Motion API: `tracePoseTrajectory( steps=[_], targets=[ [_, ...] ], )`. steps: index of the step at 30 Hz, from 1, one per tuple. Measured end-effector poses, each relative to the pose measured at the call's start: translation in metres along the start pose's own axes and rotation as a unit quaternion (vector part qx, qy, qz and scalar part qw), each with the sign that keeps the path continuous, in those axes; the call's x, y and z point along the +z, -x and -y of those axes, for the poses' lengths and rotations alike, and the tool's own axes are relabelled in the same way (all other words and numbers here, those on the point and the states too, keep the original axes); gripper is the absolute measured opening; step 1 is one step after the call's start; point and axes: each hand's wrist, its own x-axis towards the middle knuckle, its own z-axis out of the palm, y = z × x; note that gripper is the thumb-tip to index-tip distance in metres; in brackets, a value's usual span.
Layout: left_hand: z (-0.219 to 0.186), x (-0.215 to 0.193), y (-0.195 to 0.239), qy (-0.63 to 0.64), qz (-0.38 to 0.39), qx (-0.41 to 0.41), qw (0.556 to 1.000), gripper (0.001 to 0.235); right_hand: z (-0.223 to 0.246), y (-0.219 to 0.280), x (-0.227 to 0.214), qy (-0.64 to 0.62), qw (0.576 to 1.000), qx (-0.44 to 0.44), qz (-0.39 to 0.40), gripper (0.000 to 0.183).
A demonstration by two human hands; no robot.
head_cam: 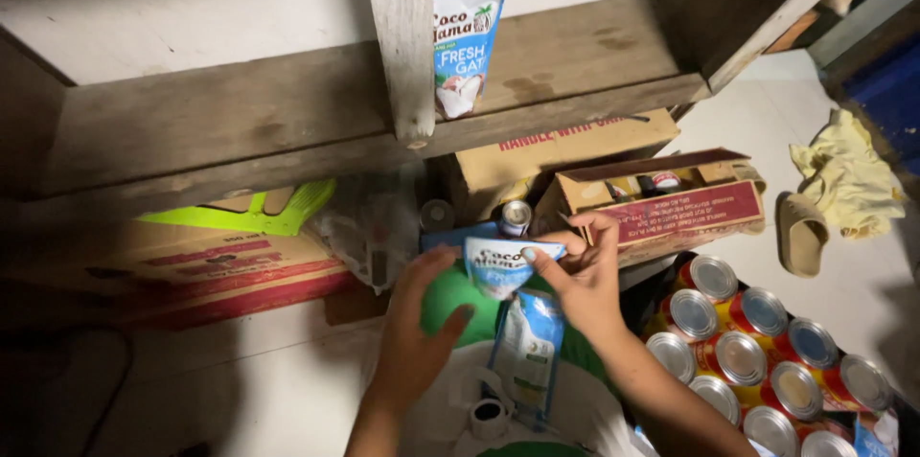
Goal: The recorder is writing labels on product packaging and then placing the labeled items onto a grocery shelf.
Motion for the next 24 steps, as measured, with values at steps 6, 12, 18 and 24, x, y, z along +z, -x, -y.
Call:
tracePoseTrajectory(
  steps=[6, 12, 18, 24],
  targets=[
    [-0.013, 0.029, -0.030, 0.052, 0.052, -0.083, 0.994, 0.049, 0.027, -0.007, -0.001, -0.120, 0.992, 0.024, 0.024, 0.058],
    [0.020, 0.058, -0.014, 0.292, 0.015, -0.206, 0.934, 0.024, 0.034, -0.007, 0.001, -0.130, 0.990, 0.052, 0.014, 0.058],
    [0.015, 0.067, -0.009, 0.342, -0.060, -0.235, 0.908, 0.033, 0.044, -0.015, -0.001, 0.012, 0.991, -0.130, 0.015, 0.042],
    [-0.032, 0.053, -0.026, 0.397, -0.025, -0.351, 0.847, 0.037, 0.091, -0.003, 0.012, 0.160, 0.983, -0.093, -0.005, 0.008]
  ],
)
